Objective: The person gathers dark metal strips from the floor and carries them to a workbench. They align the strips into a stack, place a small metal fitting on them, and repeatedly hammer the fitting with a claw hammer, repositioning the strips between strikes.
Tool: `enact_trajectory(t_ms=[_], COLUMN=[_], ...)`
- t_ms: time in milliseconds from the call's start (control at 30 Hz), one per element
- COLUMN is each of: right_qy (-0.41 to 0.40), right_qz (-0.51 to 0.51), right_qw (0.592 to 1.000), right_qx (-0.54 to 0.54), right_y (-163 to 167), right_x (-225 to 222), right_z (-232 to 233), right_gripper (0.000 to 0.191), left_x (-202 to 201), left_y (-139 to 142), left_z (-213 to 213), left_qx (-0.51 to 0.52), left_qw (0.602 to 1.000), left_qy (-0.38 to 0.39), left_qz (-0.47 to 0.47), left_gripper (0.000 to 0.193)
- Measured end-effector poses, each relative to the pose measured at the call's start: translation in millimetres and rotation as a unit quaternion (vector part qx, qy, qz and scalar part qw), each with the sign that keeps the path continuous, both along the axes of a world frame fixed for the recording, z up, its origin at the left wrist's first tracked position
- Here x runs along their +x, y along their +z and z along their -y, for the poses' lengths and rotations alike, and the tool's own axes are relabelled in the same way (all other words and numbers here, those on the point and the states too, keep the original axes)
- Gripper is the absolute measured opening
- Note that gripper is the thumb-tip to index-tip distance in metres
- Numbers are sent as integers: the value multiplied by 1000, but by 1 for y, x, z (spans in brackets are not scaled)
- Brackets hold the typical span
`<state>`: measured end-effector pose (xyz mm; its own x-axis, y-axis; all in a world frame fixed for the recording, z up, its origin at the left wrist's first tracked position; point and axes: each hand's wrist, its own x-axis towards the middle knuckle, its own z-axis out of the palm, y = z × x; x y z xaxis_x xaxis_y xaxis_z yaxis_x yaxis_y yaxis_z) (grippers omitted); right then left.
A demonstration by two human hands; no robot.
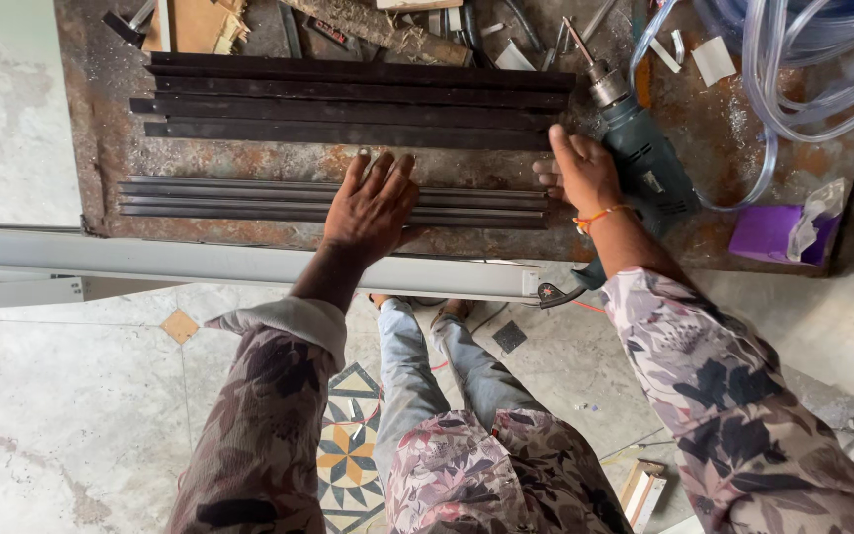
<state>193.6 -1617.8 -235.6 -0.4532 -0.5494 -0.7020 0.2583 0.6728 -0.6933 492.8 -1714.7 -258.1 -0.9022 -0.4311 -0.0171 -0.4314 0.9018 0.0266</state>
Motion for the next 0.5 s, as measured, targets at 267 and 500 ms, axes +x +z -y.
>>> enact_trajectory(t_ms=[267,500], right_qy=[43,299], right_qz=[0,-284], right_qw=[990,897], right_qx=[-135,-161], right_y=[-6,6], right_x=[-2,-4], right_z=[-24,-36], right_gripper=[37,38], left_x=[1,-5], left_y=[1,3], left_z=[5,6], left_qx=[9,61], left_qw=[1000,998], left_qy=[-29,1], left_qz=[3,-9], left_gripper=[81,102])
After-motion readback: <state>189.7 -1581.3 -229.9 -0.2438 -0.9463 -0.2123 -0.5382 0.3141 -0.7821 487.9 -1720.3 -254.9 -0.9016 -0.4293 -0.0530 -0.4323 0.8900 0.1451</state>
